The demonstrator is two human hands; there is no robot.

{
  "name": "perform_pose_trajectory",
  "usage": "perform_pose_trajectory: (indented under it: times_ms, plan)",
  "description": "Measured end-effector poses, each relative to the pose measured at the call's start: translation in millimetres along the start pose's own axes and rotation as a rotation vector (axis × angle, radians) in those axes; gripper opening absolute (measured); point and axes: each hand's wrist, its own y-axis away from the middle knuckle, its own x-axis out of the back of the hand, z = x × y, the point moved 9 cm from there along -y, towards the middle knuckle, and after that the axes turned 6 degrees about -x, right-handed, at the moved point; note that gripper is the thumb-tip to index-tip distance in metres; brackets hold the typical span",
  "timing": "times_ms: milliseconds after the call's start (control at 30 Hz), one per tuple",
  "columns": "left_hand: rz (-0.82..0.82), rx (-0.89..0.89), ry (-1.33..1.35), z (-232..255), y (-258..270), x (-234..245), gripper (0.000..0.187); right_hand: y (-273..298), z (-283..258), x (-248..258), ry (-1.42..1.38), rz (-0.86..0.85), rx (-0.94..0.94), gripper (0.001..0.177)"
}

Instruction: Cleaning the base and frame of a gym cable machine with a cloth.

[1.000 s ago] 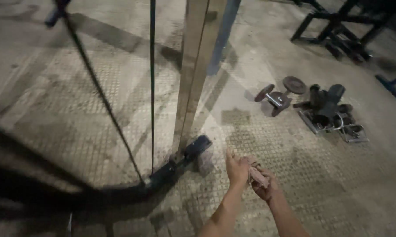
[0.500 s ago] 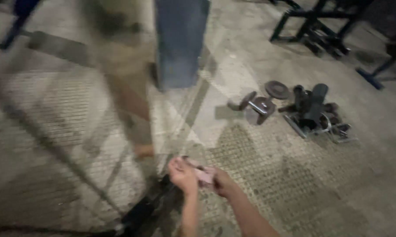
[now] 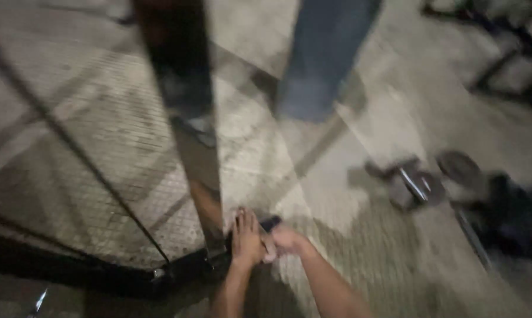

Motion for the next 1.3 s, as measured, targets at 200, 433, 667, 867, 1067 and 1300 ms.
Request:
perform_pose_trajectory:
  times_ms: [200, 433, 667, 867, 1067, 1300]
  plan:
    - [0.068, 0.016, -0.158, 28.6, 20.2, -22.4, 0.093, 11.3, 35.0, 14.7, -0.136, -0.154, -0.018, 0.027]
    - [-0.217, -0.083, 0.015, 61.6, -6.5, -41.2, 0.083, 90.9, 0.2, 42.7, -0.068, 0.092, -0.005, 0.032]
    - [-0.116, -0.031, -0.172, 33.4, 17.0, -64.1, 0.083, 69.8, -17.0, 10.2, 0.140, 0.066, -0.113, 0.030]
    - [0.008, 0.001, -0.326, 17.5, 14.3, -67.7, 0.073, 57.7, -32.1, -9.1, 0.254, 0.006, -0.057, 0.032]
    - [0.035, -0.256, -0.261, 35.0, -6.5, -55.1, 0.072, 57.6, -10.3, 9.3, -0.010, 0.023, -0.047, 0.030]
    - [0.015, -0.364, -0.229, 18.6, 12.1, -83.9, 0.069, 44.0, -12.0, -9.8, 0.139, -0.152, -0.054, 0.034]
